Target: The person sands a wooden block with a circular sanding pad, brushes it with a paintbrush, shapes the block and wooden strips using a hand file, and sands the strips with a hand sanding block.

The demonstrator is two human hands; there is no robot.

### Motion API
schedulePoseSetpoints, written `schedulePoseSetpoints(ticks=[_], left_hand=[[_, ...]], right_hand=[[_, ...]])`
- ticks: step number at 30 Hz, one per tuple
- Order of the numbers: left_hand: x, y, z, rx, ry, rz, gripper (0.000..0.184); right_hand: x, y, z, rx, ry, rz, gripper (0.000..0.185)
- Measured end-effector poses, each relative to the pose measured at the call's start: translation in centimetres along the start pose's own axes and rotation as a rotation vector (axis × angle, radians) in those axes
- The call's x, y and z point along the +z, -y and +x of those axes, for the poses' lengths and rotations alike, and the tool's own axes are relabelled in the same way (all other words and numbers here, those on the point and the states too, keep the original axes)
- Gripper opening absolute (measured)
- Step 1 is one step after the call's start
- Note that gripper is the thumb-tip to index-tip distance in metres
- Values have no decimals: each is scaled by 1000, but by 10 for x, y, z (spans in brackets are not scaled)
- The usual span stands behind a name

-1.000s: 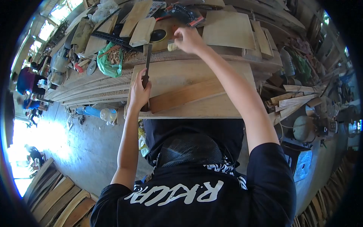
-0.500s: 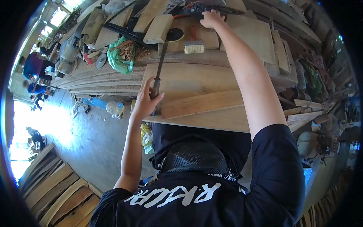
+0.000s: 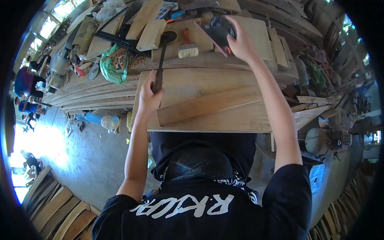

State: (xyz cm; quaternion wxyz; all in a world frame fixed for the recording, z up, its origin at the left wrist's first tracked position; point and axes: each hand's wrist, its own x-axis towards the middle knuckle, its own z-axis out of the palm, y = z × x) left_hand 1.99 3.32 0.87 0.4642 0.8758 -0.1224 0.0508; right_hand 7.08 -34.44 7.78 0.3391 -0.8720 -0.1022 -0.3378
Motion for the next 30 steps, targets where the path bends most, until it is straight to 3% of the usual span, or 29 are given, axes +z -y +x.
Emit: schedulePoseSetpoints(ticks=[2, 5, 7, 11, 13, 18, 21, 22, 25, 30], left_hand=[[8, -3, 17, -86, 24, -108, 70], [20, -22, 42, -12, -78, -35, 66], [35, -22, 66, 113, -111, 38, 62], [59, -25, 100, 326, -193, 215, 52], [62, -27, 114, 329, -133, 285, 50], [72, -25, 136, 339, -19, 357, 46], [62, -29, 96, 517, -331, 504, 43], [54, -33, 74, 519, -262, 440, 45], [30, -38, -11, 446, 80, 246, 56], [15, -41, -100, 334, 151, 427, 73]], right_hand=[[-31, 18, -42, 132, 71, 37, 55], [-58, 32, -94, 219, 115, -14, 53], [-70, 51, -121, 306, 153, 84, 51], [-80, 74, -155, 261, 110, -12, 49], [-86, 89, -168, 378, 138, -29, 48], [-81, 88, -182, 332, 183, -155, 48], [-80, 89, -184, 383, 339, -134, 49], [-80, 94, -181, 370, 344, -23, 48], [-74, 89, -180, 293, 345, -78, 44], [-36, 107, -154, 456, 498, -141, 49]])
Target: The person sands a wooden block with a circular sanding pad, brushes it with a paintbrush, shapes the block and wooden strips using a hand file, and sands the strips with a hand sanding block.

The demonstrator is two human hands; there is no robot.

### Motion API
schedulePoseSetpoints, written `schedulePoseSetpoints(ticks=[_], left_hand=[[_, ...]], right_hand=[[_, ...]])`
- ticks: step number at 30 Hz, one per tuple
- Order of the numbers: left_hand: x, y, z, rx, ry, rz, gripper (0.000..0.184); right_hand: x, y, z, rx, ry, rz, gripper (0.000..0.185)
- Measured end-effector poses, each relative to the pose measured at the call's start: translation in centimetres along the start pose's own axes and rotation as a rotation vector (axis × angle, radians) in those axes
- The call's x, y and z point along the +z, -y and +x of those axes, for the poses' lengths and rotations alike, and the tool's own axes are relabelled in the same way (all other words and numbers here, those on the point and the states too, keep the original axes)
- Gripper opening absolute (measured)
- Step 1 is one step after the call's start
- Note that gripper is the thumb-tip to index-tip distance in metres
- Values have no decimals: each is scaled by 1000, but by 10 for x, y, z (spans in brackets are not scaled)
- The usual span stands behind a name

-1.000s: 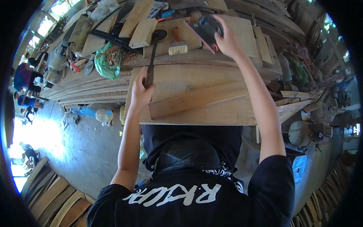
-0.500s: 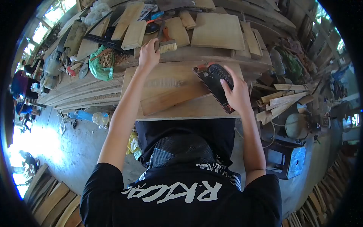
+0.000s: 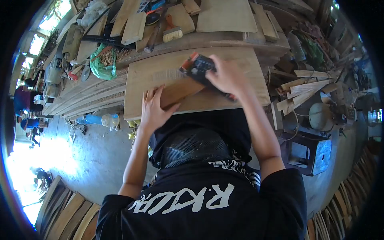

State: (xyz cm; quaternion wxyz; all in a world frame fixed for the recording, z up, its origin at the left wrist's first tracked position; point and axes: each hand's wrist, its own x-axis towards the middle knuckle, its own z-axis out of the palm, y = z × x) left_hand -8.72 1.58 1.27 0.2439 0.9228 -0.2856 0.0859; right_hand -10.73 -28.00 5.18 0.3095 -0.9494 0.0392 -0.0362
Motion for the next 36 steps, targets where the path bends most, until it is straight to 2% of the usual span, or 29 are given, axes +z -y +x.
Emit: schedulePoseSetpoints(ticks=[5, 9, 10, 11, 13, 15, 18, 21, 22, 23, 27, 30, 33, 36], left_hand=[[6, -32, -19, -95, 2, -61, 69], [7, -29, -20, -110, -2, -105, 66], [8, -28, -21, -105, -7, -103, 66], [8, -28, -23, -100, -13, -103, 66], [10, -28, -25, -89, -27, -96, 65], [10, -27, -26, -73, -40, -81, 63], [14, -25, -26, -50, -64, -72, 63], [14, -27, -25, -57, -75, -82, 63], [14, -26, -25, -52, -80, -84, 64], [14, -26, -25, -45, -84, -85, 64], [15, -25, -26, -46, -84, -94, 65], [15, -24, -28, -66, -83, -103, 65], [17, -23, -27, -40, -107, -94, 65], [16, -25, -26, -57, -94, -104, 64]], right_hand=[[58, 57, 3, -107, -29, 46, 46], [59, 60, -2, -321, -139, 76, 48], [46, 54, -5, -151, 0, -16, 50], [33, 47, -4, -95, 36, -68, 50], [16, 14, 1, 26, -32, -62, 48], [8, -41, 9, 43, -251, -126, 48], [-22, -73, 7, 215, -311, -325, 48], [-16, -65, 5, 172, -324, -287, 49], [-13, -58, 1, 140, -267, -158, 47], [-4, -41, -4, 51, -296, -126, 47], [19, 25, -20, -18, -72, -51, 47], [26, 21, -23, -105, -102, -69, 45], [-5, -1, -18, 18, -71, -103, 42], [-29, -65, 0, -167, -224, -171, 38]])
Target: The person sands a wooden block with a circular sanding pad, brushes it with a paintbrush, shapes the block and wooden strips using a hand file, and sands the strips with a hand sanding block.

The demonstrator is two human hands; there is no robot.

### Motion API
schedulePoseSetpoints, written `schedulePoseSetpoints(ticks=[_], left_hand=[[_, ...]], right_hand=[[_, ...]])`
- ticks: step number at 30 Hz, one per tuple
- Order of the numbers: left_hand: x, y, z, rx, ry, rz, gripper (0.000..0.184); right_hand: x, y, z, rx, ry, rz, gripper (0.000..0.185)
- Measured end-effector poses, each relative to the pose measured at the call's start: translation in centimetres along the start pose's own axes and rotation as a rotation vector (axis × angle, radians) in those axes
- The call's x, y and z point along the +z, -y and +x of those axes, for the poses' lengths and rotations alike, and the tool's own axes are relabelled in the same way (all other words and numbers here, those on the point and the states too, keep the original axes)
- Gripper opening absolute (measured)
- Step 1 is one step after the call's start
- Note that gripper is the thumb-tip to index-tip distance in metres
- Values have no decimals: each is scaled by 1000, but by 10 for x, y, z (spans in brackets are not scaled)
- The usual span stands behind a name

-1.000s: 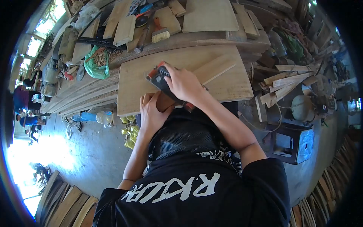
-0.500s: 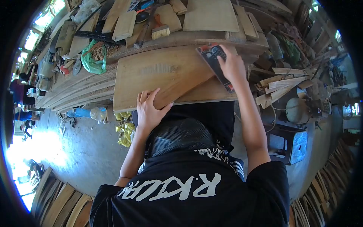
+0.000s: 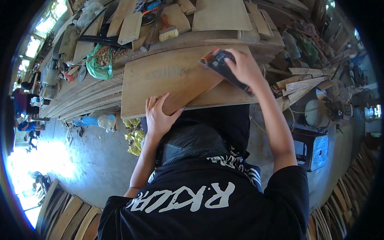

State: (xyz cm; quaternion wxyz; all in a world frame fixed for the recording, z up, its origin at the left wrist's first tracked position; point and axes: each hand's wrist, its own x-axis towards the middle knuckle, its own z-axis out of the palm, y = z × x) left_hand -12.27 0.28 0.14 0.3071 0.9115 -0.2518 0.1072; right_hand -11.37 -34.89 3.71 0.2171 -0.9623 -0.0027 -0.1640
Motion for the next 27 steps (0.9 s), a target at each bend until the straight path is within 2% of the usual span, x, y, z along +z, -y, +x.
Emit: schedulePoseSetpoints(ticks=[4, 6, 7, 8, 10, 14, 17, 22, 27], left_hand=[[3, 2, 2, 35, -20, -17, 64], [3, 4, 1, 38, -24, -17, 64], [3, 4, 1, 33, -27, -16, 64], [4, 4, 1, 30, -27, -16, 64], [5, 3, 0, 25, -26, -13, 64], [4, 3, 0, 14, -23, -6, 64], [3, 4, 0, 18, -30, -14, 64], [3, 2, 0, 20, -40, -23, 64], [5, 2, 0, -2, -34, -16, 64]], right_hand=[[-4, -5, 16, 223, 143, -80, 40], [1, 31, 20, 258, 209, -37, 47], [21, 35, 16, 190, 149, -87, 60], [26, 56, 16, 176, 181, -173, 72], [27, 102, 12, 138, 200, -187, 68], [48, 118, 5, 67, 162, -195, 63], [35, 101, 10, 141, 149, -261, 58], [9, 12, 27, 358, 49, -391, 55], [17, 13, 25, 400, -8, -463, 53]])
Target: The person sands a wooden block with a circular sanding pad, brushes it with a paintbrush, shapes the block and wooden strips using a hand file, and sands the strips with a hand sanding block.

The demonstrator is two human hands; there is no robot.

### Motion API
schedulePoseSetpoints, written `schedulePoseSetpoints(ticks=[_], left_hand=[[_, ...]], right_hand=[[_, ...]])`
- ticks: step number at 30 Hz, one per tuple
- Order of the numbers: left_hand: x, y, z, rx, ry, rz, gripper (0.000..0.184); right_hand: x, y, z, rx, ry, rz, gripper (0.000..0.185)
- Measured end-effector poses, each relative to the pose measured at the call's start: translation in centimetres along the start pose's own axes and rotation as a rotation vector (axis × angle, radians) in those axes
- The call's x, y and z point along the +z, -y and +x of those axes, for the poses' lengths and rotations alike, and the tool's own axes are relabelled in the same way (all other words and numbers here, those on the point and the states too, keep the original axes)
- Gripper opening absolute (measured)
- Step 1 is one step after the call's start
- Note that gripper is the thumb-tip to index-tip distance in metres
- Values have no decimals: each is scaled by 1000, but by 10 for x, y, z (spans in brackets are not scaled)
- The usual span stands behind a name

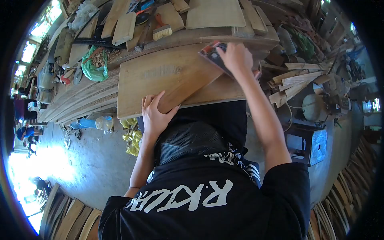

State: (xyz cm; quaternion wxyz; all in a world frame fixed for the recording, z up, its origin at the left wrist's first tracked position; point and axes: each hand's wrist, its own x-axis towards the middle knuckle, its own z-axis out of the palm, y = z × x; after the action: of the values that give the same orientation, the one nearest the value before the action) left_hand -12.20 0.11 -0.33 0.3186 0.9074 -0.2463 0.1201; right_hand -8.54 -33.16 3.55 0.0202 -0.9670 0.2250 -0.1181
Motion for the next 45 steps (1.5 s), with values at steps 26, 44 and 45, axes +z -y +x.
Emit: schedulePoseSetpoints(ticks=[26, 44, 45], left_hand=[[-3, 0, 0, -8, 17, -4, 69], [-7, 1, 1, 9, 64, 0, 70], [-8, 1, 0, 9, 64, 8, 70]], right_hand=[[-15, 76, -60, -275, 121, 213, 45], [4, 4, -18, 6, -28, 139, 51], [3, 20, -28, -26, 2, 165, 50]])
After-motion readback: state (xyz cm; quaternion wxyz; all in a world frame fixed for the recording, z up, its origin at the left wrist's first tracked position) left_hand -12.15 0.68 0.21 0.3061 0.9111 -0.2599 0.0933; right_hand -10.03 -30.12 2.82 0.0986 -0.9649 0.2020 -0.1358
